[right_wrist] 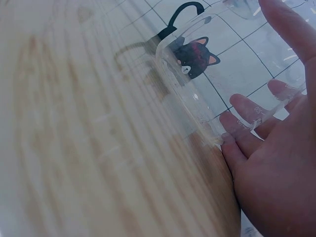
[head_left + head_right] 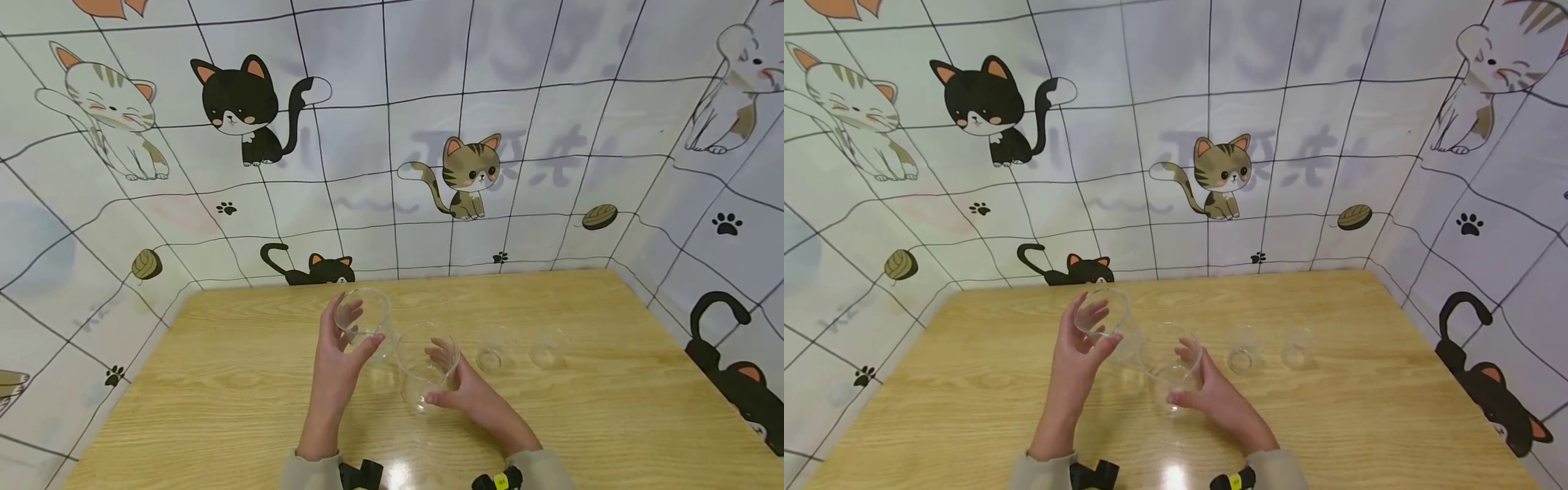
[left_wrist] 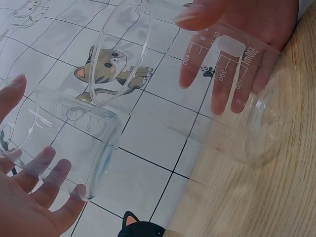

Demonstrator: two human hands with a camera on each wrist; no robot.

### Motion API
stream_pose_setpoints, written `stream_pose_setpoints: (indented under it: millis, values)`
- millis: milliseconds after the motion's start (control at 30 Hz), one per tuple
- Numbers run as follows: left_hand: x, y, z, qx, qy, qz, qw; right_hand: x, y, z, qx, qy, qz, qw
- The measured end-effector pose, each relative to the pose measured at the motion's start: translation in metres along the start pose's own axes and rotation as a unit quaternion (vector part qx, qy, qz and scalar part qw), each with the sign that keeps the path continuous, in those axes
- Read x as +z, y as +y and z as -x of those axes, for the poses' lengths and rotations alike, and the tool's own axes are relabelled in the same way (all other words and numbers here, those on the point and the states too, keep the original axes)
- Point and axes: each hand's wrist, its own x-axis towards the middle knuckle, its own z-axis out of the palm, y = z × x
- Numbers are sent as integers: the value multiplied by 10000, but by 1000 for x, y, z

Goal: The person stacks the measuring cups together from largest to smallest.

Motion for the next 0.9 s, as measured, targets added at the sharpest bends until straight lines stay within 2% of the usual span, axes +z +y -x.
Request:
stream_pose_setpoints:
  millis: [533, 900]
  values:
    - [-1, 5, -2, 259, -52, 105, 9996, -1, 1, -1, -30, -26, 0, 10000]
    - [1, 11, -1, 343, -37, 18, 9994, 0, 0, 0, -11, -7, 45, 10000]
